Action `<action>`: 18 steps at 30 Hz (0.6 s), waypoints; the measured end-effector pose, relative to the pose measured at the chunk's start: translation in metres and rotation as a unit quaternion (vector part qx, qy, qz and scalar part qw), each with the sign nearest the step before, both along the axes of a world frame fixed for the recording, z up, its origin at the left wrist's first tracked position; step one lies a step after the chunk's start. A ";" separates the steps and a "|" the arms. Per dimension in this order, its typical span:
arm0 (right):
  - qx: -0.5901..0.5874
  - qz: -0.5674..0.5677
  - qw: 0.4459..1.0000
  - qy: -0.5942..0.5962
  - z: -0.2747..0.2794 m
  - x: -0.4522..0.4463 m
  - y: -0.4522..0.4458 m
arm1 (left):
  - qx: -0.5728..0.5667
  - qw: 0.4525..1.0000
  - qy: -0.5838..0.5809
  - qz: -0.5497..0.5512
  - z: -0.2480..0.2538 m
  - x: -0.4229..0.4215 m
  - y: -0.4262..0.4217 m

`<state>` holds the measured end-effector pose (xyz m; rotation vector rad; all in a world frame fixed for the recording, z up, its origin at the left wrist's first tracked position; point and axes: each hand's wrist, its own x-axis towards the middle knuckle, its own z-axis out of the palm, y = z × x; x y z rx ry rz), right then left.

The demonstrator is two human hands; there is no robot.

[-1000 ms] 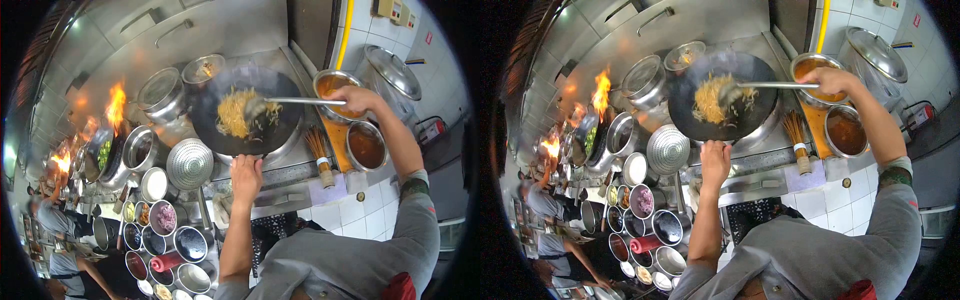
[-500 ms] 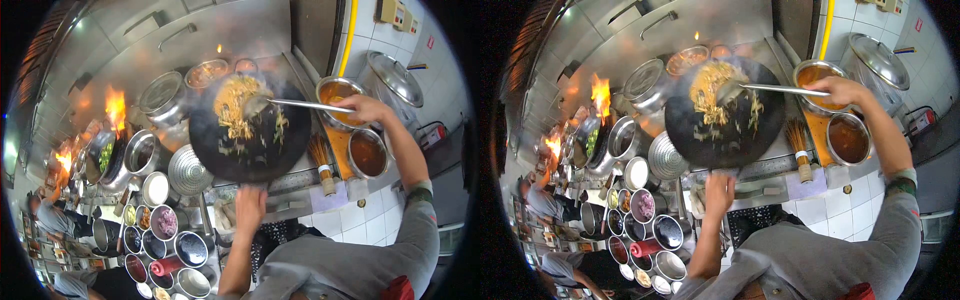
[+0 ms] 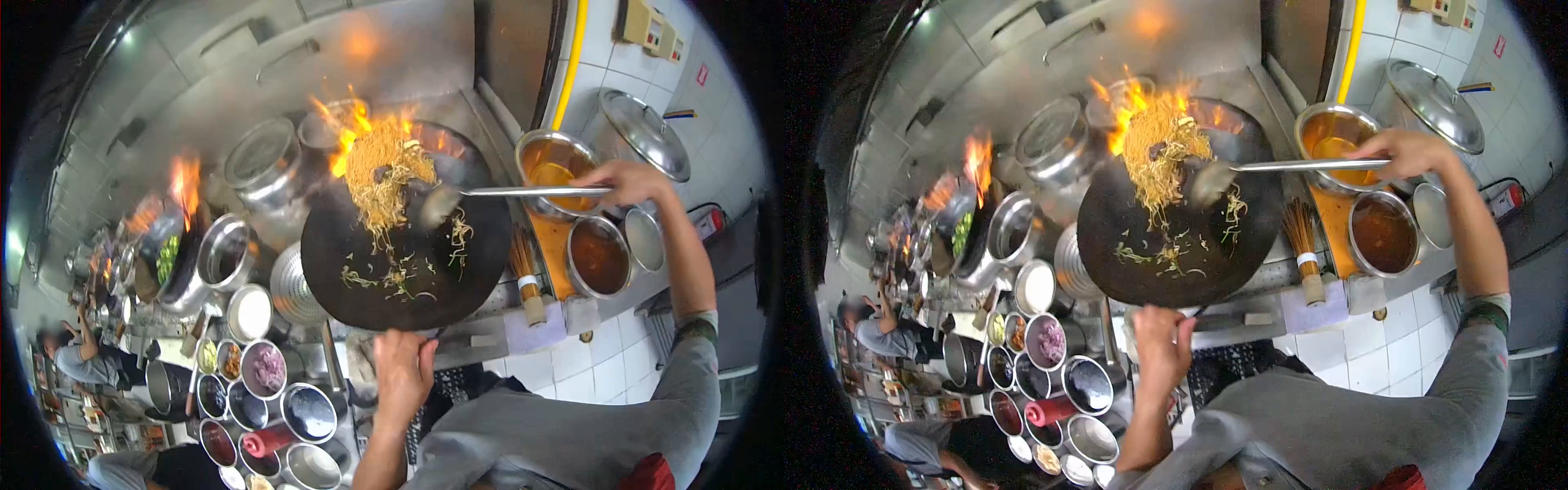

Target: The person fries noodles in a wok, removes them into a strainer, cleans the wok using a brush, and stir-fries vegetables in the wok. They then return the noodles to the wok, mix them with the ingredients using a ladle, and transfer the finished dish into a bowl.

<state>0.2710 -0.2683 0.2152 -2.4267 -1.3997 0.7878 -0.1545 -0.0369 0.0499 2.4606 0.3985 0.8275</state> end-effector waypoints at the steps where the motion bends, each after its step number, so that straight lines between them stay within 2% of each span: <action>1: -0.050 -0.035 0.995 0.075 0.006 0.000 -0.011 | 0.013 1.000 -0.016 0.015 0.040 0.007 0.003; 2: -0.089 -0.074 0.983 0.139 0.010 0.002 -0.014 | 0.017 0.999 -0.026 0.021 0.053 0.020 0.010; 4: -0.082 -0.043 0.993 0.074 0.007 -0.002 0.007 | 0.028 0.998 -0.050 0.022 0.057 0.052 0.030; 6: -0.070 -0.007 0.997 -0.015 -0.008 -0.023 0.046 | 0.041 0.998 -0.035 0.036 -0.006 0.076 0.046; 8: 0.023 0.021 0.997 -0.064 -0.063 0.002 0.055 | 0.052 0.998 0.008 0.039 -0.056 0.068 0.043; 9: 0.074 0.030 0.992 -0.096 -0.073 0.016 0.056 | 0.063 0.997 0.022 0.037 -0.067 0.064 0.040; 10: 0.102 0.063 0.985 -0.127 -0.059 0.009 0.045 | 0.036 0.999 0.012 0.023 -0.068 0.043 0.024; 11: 0.055 0.044 0.993 -0.100 -0.038 0.004 0.031 | 0.010 1.000 0.006 0.008 -0.056 0.023 0.010; 13: -0.043 0.011 0.998 -0.039 0.001 -0.004 0.004 | 0.015 0.999 -0.031 0.005 0.002 0.017 0.006; 15: -0.094 -0.021 0.995 0.034 0.011 -0.006 0.000 | 0.004 0.998 -0.051 0.028 0.052 0.023 0.014; 16: -0.112 -0.043 0.991 0.061 0.018 -0.005 -0.001 | 0.013 0.998 -0.057 0.022 0.056 0.039 0.026; 18: -0.081 -0.004 0.996 -0.024 0.000 -0.012 0.032 | 0.022 0.998 -0.048 0.019 0.029 0.065 0.042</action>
